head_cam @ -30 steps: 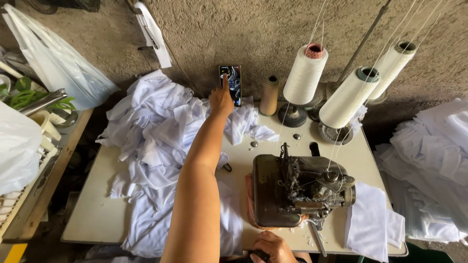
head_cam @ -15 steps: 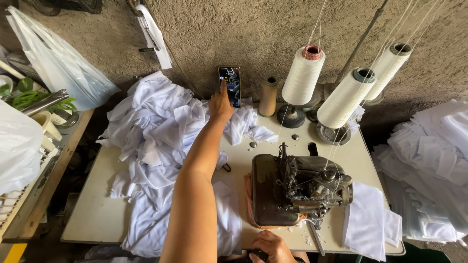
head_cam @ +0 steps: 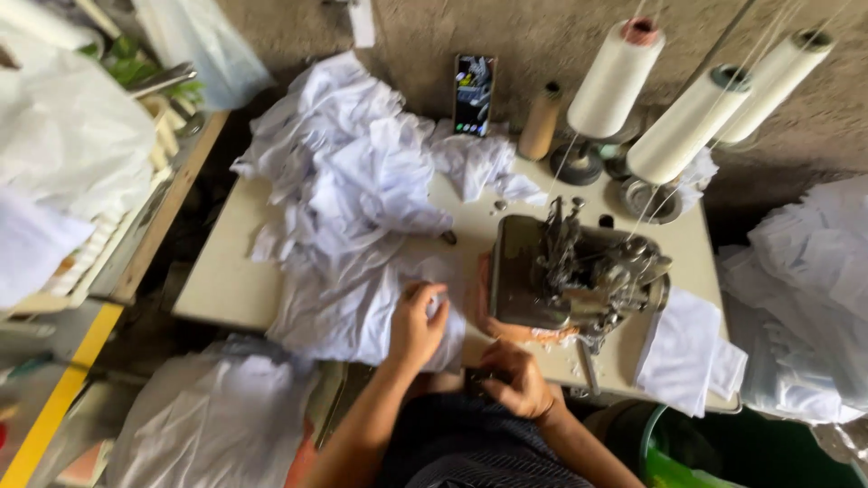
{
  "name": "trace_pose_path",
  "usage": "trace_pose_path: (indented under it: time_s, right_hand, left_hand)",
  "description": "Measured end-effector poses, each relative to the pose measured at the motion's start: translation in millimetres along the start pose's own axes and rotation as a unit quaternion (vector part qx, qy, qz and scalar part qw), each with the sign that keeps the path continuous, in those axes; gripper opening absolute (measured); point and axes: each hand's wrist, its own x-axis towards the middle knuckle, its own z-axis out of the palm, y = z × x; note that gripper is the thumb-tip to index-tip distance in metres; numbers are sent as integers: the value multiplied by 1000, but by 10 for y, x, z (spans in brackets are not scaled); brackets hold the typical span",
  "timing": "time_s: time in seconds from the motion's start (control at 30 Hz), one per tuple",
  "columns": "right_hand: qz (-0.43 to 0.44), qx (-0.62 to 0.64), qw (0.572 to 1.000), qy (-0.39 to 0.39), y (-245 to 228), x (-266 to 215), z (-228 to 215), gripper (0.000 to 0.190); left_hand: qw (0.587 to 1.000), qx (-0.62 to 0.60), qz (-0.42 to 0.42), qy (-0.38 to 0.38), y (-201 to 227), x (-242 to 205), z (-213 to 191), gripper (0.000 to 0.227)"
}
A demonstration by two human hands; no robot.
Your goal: The person is picking up, unfolding, and arranging white fabric pieces on a table next to a sewing machine.
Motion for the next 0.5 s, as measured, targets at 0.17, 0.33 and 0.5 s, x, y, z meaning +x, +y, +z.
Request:
trace_pose_path:
  time_s: [0.17,0.33,0.5]
  right_hand:
    - [14,12,1000,9,45,-63,17,51]
    - [48,-52,996,56,28,-49,175,26]
    - [99,-230,961,116,185,-64,354,9]
  left_hand:
    - [987,105,-20,-120,-115,-805,19,39]
    - [973,181,-22,-142,-291,-953,163,34]
    - [985,156,-17,-73,-282,-878,176,5]
